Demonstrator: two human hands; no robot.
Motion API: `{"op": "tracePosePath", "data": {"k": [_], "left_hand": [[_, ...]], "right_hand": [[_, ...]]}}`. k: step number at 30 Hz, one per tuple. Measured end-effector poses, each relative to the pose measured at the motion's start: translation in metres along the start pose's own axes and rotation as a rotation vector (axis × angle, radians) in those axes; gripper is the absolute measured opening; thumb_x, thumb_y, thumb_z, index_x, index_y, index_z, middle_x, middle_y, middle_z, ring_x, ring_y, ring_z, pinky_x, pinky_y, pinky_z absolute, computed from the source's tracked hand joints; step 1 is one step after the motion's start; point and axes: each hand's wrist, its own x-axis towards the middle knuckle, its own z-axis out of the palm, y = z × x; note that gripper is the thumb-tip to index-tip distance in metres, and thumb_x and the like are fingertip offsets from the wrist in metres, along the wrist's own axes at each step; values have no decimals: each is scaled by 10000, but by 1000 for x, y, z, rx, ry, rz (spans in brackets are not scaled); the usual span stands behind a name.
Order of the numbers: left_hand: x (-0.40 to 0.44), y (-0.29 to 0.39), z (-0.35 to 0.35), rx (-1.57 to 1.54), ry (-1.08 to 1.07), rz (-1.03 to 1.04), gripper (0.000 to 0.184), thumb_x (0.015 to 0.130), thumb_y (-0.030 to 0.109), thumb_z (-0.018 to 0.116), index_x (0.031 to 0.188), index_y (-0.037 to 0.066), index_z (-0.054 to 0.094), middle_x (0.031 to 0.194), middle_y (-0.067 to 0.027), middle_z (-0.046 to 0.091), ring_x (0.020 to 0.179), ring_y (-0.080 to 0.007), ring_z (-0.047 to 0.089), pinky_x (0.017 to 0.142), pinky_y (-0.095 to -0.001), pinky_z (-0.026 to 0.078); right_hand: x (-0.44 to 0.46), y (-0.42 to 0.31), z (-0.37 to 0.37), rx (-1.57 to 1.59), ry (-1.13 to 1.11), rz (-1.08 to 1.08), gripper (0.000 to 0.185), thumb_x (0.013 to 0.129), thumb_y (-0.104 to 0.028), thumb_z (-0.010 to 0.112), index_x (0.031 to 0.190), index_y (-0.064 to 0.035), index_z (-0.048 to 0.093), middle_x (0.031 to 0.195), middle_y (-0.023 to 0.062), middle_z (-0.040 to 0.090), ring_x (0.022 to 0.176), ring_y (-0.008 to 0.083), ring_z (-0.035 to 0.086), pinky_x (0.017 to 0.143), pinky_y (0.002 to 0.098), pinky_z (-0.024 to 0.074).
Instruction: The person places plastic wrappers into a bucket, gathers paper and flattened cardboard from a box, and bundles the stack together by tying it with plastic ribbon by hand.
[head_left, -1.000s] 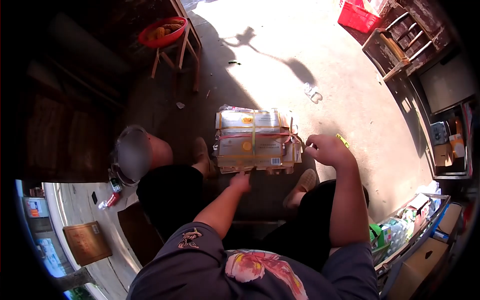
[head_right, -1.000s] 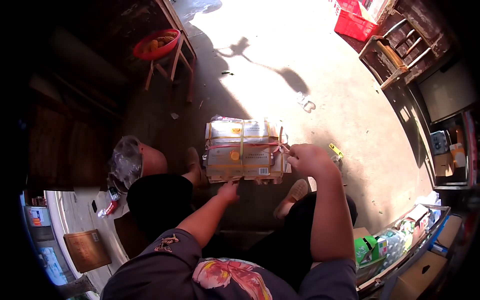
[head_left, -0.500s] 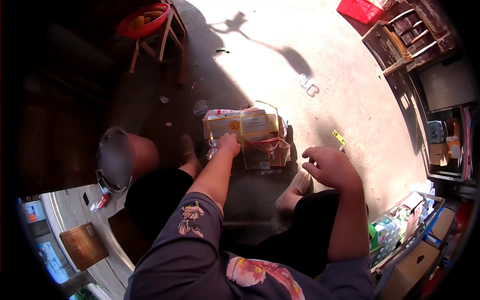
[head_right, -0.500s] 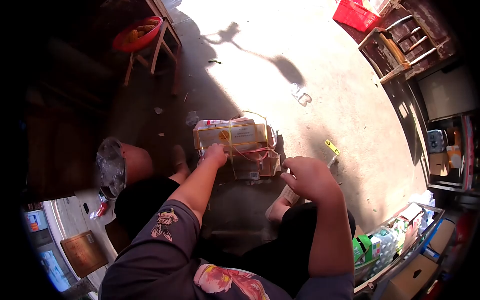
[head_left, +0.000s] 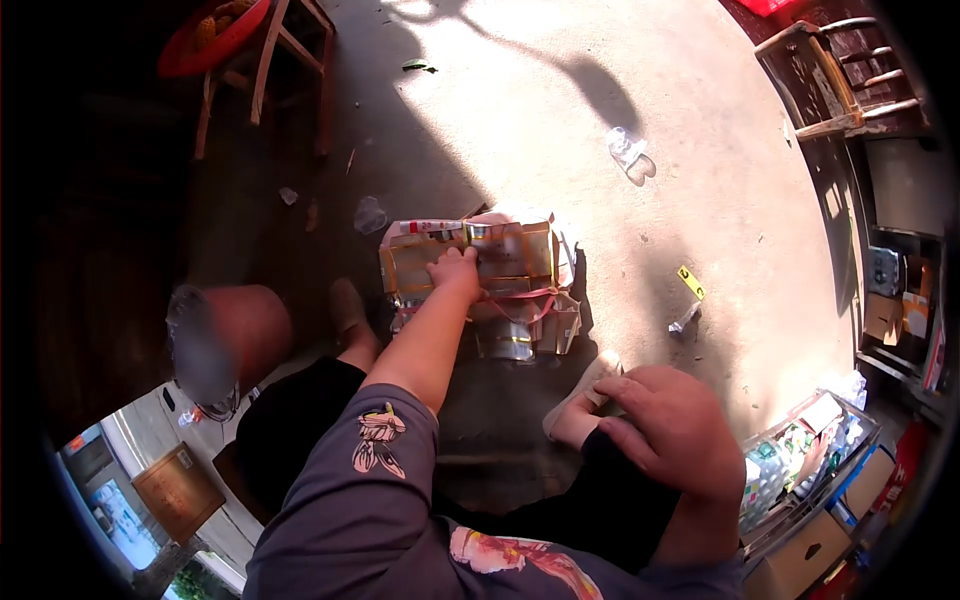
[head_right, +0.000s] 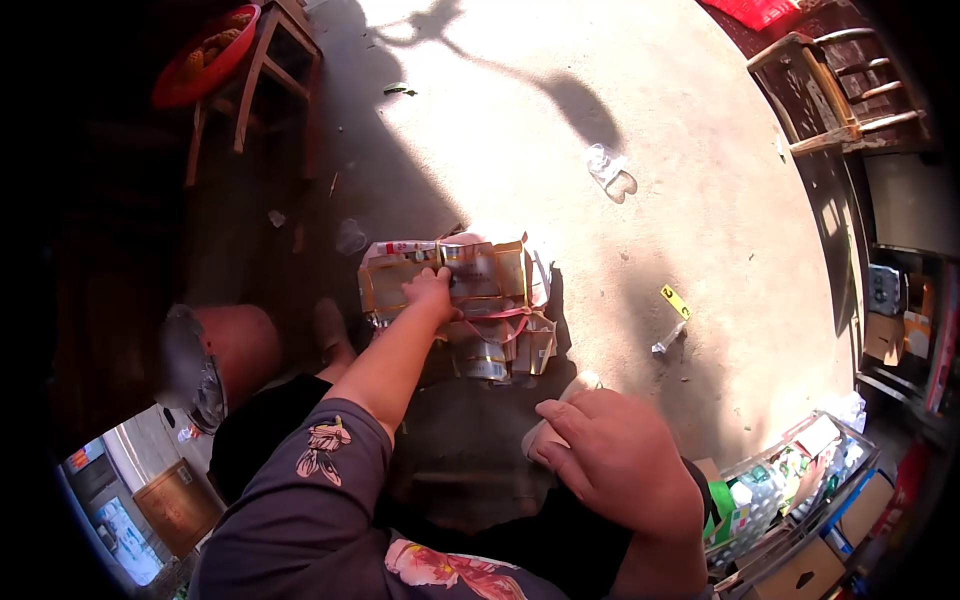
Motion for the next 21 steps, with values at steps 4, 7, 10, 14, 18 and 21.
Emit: {"op": "tracePosePath", "data": {"k": [4, 7, 10, 14, 18, 21], "left_hand": [[-5, -4, -8, -6, 31, 29, 802, 660, 452, 840, 1317, 197, 457, 1335, -100, 477, 1268, -285, 480, 1023, -514, 382], [-9, 2, -7, -16, -14, 30, 799, 672, 429, 832, 1333, 187, 454, 1339, -99, 477, 1276, -293, 477, 1029, -489, 392], [6, 7, -19, -63, -13, 52, 789, 693, 413, 815, 1349, 176, 447, 1381, -90, 458, 1287, -304, 470, 1034, -463, 401], [4, 38, -47, -51, 97, 281, 753, 682, 425, 820, 1304, 155, 492, 1358, -123, 491, 1256, -300, 501, 987, -427, 455], [31, 58, -24, 56, 104, 187, 807, 680, 451, 820, 1352, 198, 451, 1401, -105, 459, 1274, -323, 485, 1001, -486, 421], [55, 75, -22, 88, -14, 77, 786, 728, 411, 791, 1384, 202, 413, 1425, -105, 432, 1309, -331, 451, 1012, -520, 398]], "right_hand": [[9, 19, 6, -76, -49, 31, 224, 800, -172, 666, 980, -46, 617, 855, 126, 627, 829, 333, 601, 723, 420, 486], [15, 36, 0, -70, 86, 8, 244, 794, -160, 701, 996, -30, 661, 951, 141, 670, 877, 319, 650, 781, 380, 530], [18, 42, 2, -91, 142, -13, 251, 794, -163, 704, 998, -22, 665, 955, 147, 671, 873, 322, 649, 780, 381, 530], [20, 33, 4, -42, 48, -41, 230, 800, -174, 675, 987, -51, 627, 829, 137, 620, 808, 346, 603, 723, 437, 489], [18, 5, -6, 1, -28, 38, 263, 791, -170, 686, 1012, -43, 618, 823, 121, 604, 797, 329, 601, 711, 425, 484], [19, 4, -2, 50, -33, 10, 270, 791, -165, 686, 1018, -38, 613, 821, 117, 600, 800, 322, 600, 707, 420, 483]]}}
